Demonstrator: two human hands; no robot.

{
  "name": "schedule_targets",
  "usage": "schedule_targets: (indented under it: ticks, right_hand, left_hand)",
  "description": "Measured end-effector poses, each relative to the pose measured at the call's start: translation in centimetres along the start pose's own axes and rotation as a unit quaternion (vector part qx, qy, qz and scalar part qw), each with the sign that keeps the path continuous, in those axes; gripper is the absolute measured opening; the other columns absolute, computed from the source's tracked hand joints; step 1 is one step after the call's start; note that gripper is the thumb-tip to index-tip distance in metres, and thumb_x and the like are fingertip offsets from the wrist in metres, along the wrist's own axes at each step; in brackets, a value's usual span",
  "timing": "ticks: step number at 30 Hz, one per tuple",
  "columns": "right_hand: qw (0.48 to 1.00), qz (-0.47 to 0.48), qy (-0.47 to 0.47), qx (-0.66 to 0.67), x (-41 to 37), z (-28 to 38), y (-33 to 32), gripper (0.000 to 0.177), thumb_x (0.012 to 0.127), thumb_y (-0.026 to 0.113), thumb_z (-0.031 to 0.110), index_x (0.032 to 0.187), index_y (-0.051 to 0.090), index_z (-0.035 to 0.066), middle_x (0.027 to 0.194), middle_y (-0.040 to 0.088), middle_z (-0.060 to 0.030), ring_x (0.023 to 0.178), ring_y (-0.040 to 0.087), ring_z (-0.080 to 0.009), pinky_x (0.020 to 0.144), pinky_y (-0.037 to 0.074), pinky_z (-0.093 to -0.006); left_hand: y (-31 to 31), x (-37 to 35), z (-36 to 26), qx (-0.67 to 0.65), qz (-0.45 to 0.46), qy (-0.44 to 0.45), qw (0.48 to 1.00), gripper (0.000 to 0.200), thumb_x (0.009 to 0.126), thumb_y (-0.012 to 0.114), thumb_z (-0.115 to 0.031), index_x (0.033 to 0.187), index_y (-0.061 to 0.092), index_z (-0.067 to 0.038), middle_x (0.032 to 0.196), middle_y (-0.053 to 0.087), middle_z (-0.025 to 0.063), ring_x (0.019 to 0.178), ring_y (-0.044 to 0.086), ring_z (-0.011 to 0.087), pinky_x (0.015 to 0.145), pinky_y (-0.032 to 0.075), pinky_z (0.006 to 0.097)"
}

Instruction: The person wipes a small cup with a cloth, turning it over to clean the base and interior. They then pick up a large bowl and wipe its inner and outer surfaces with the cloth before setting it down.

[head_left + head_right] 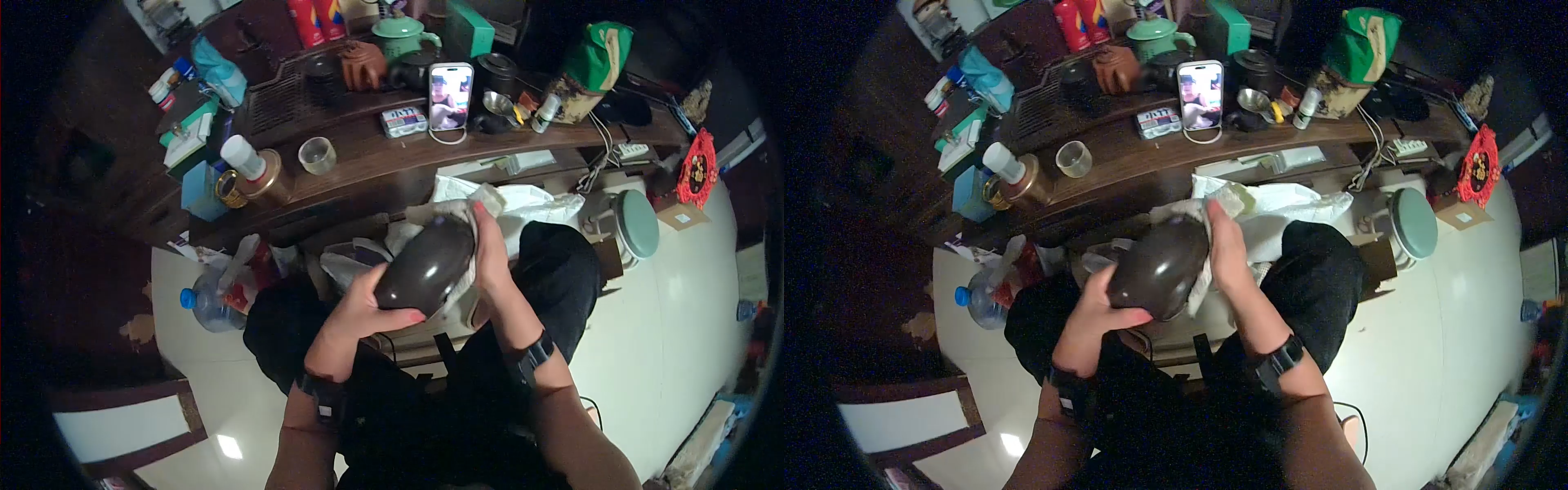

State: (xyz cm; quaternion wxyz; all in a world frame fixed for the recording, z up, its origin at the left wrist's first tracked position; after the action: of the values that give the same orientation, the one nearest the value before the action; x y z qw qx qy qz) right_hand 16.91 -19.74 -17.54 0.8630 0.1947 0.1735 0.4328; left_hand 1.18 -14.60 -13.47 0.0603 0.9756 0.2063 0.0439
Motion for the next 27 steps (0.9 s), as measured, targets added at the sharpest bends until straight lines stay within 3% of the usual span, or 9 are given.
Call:
schedule_targets:
  ticks: [1, 5, 8, 14, 15, 19, 22, 25, 27]
  right_hand:
    - [0.981, -0.002, 0.118, 0.153, -0.3, -2.3, 0.3, 0.049, 0.093, 0.029, 0.043, 0.115, 0.052, 0.006, 0.105, 0.06, -0.0133, 0.096, 0.059, -0.0269, 0.089, 0.046, -0.0371]
    - [0.949, -0.146, 0.14, 0.24, -2.9, -4.4, 0.2, 0.056, 0.09, 0.026, 0.047, 0.123, 0.046, 0.006, 0.118, 0.053, -0.0159, 0.108, 0.053, -0.0289, 0.092, 0.043, -0.0436]
    - [0.897, -0.085, 0.272, 0.339, -5.5, -5.7, 2.7, 0.057, 0.089, 0.03, 0.049, 0.122, 0.048, 0.006, 0.118, 0.054, -0.0156, 0.107, 0.052, -0.0307, 0.093, 0.042, -0.044]
    - [0.868, -0.102, 0.278, 0.399, -5.8, -11.4, 1.6, 0.066, 0.084, 0.029, 0.058, 0.125, 0.049, 0.01, 0.131, 0.044, -0.0163, 0.116, 0.043, -0.0347, 0.1, 0.033, -0.0477]
    - [0.852, -0.134, 0.284, 0.418, -5.6, -10.0, 1.4, 0.063, 0.084, 0.033, 0.056, 0.119, 0.053, 0.008, 0.122, 0.052, -0.016, 0.109, 0.048, -0.0328, 0.095, 0.039, -0.0463]
    - [0.927, -0.149, 0.161, 0.305, -3.3, -4.8, -3.1, 0.053, 0.084, 0.04, 0.05, 0.108, 0.056, 0.005, 0.103, 0.059, -0.0149, 0.094, 0.056, -0.0274, 0.083, 0.046, -0.0399]
    - [0.967, -0.145, 0.13, 0.163, -2.2, -2.2, -4.6, 0.049, 0.084, 0.044, 0.047, 0.104, 0.057, 0.004, 0.096, 0.06, -0.0144, 0.087, 0.058, -0.0238, 0.077, 0.048, -0.035]
    - [0.968, -0.152, 0.194, 0.057, -2.7, -1.4, -4.1, 0.047, 0.086, 0.046, 0.042, 0.108, 0.057, 0.002, 0.097, 0.06, -0.0137, 0.085, 0.057, -0.0218, 0.078, 0.044, -0.0307]
    - [0.988, -0.089, 0.118, -0.038, -1.2, -1.5, -4.3, 0.046, 0.087, 0.047, 0.04, 0.108, 0.057, 0.001, 0.097, 0.06, -0.013, 0.083, 0.056, -0.0215, 0.079, 0.043, -0.0299]
  left_hand:
    - [-0.2, -0.1, -0.2, -0.068, -0.021, 0.011, 0.997, 0.056, 0.062, 0.079, -0.009, 0.11, 0.053, 0.004, 0.1, 0.062, 0.0063, 0.091, 0.057, 0.0123, 0.081, 0.045, 0.0269]
    - [-0.8, 0.4, -0.6, -0.195, -0.057, 0.078, 0.976, 0.061, 0.063, 0.077, -0.011, 0.116, 0.051, 0.003, 0.108, 0.06, 0.0078, 0.097, 0.057, 0.0153, 0.087, 0.044, 0.0302]
    - [-1.0, 0.1, 1.8, -0.204, -0.123, 0.062, 0.969, 0.062, 0.063, 0.078, -0.012, 0.117, 0.05, 0.001, 0.109, 0.059, 0.0066, 0.099, 0.055, 0.0144, 0.088, 0.044, 0.0298]
    - [0.1, 1.0, 3.0, -0.195, -0.122, 0.043, 0.972, 0.068, 0.063, 0.08, -0.014, 0.121, 0.047, -0.001, 0.114, 0.056, 0.005, 0.103, 0.053, 0.0139, 0.091, 0.042, 0.0307]
    - [0.0, 1.0, 3.5, -0.189, -0.106, 0.056, 0.975, 0.07, 0.063, 0.08, -0.015, 0.122, 0.045, -0.001, 0.115, 0.055, 0.0066, 0.106, 0.052, 0.0165, 0.094, 0.04, 0.0336]
    - [-2.4, 2.9, 5.5, -0.271, -0.203, -0.196, 0.92, 0.095, 0.054, 0.084, -0.044, 0.125, 0.038, -0.001, 0.124, 0.047, 0.0092, 0.116, 0.045, 0.0217, 0.098, 0.038, 0.0368]
    - [-2.9, 3.3, 2.7, -0.264, -0.055, -0.042, 0.962, 0.102, 0.048, 0.083, -0.054, 0.123, 0.039, 0.0, 0.123, 0.046, 0.0094, 0.114, 0.046, 0.0206, 0.098, 0.038, 0.0361]
    - [-3.8, 3.0, 3.8, -0.215, -0.043, -0.058, 0.974, 0.092, 0.05, 0.083, -0.052, 0.116, 0.046, 0.001, 0.113, 0.053, 0.0094, 0.103, 0.053, 0.0179, 0.091, 0.044, 0.0327]
    - [-3.8, 2.7, 3.9, -0.206, -0.042, -0.062, 0.976, 0.085, 0.054, 0.084, -0.045, 0.115, 0.048, 0.002, 0.109, 0.056, 0.009, 0.099, 0.055, 0.0174, 0.088, 0.046, 0.0315]
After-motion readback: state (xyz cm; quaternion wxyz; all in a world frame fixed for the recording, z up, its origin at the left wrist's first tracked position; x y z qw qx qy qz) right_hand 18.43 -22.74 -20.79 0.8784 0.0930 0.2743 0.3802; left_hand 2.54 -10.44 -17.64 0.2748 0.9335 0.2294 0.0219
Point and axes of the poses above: each hand's wrist, its own x-axis towards the middle knuckle, its own y-axis out of the palm, z = x × y, the point moved 9 cm from there along x, towards the middle knuckle
